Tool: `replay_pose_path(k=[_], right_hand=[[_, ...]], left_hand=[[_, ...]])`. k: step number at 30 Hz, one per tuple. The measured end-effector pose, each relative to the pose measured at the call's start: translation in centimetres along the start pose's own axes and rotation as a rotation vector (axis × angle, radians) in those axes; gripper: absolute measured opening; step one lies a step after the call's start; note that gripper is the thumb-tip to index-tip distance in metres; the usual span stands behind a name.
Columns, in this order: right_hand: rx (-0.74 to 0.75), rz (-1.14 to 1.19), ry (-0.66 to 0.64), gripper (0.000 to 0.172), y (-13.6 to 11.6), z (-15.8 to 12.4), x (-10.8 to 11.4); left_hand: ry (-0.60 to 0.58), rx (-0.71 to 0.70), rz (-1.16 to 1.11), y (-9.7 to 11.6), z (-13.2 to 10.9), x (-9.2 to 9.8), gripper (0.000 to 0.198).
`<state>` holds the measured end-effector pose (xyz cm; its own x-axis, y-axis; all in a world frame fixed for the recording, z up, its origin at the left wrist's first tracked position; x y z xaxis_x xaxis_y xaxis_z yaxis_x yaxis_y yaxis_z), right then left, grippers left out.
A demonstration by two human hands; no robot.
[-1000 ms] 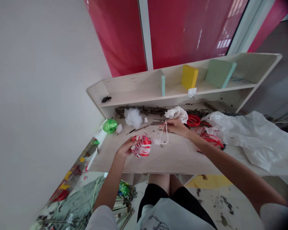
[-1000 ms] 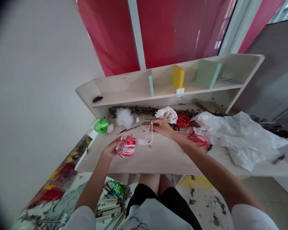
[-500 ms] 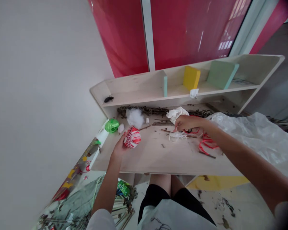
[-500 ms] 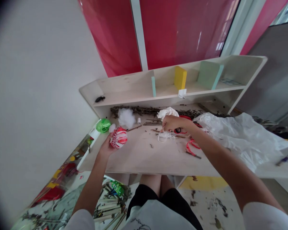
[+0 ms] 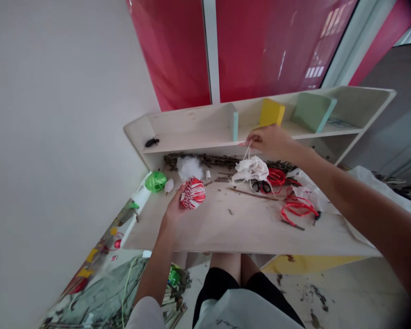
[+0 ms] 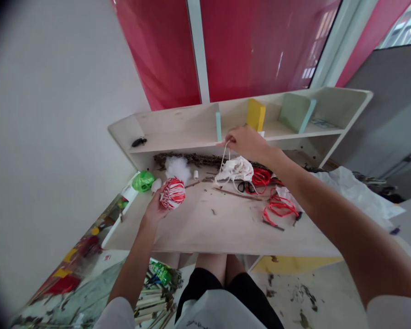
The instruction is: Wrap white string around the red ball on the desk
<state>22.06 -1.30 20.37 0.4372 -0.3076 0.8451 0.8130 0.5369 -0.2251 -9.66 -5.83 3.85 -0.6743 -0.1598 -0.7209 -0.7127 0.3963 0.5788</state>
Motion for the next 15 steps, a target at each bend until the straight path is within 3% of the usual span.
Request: replay_pose_path(k=[3, 7, 10, 13, 15], right_hand=[[0.076, -0.081, 0.152, 0.027, 0.1, 0.1, 0.2], [0.168, -0.228, 0.157, 0.032, 0.3, -0.1, 0.2], [0.147, -0.334, 0.155, 0.035, 0.4, -0.2, 0.3], [0.045, -0.386, 0.243, 0.037, 0.4, -0.3, 0.5], [-0.002, -0.416, 0.186, 0.033, 0.2, -0.3, 0.4]], left_hand=[[-0.042, 0.029, 0.024, -0.1, 0.1, -0.4, 0.014], [-0.036, 0.045, 0.031, -0.2, 0.4, -0.1, 0.015], [-0.053, 0.063, 0.060, -0.5, 0.6, 0.0, 0.018], [-0.070, 0.059, 0.091, -0.8, 0.6, -0.1, 0.022], [-0.064, 0.076, 0.115, -1.1, 0.6, -0.3, 0.025]])
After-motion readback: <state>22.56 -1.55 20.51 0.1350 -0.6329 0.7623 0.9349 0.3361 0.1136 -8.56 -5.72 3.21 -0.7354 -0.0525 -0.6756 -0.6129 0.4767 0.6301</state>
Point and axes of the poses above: each hand's wrist, its own z-axis towards the middle knuckle, its own x-axis out of the back of the hand, y = z × x, the point moved 2 cm from there along z, towards the middle knuckle, and after that the axes turned 8 degrees about x, right-handed, at the moved point
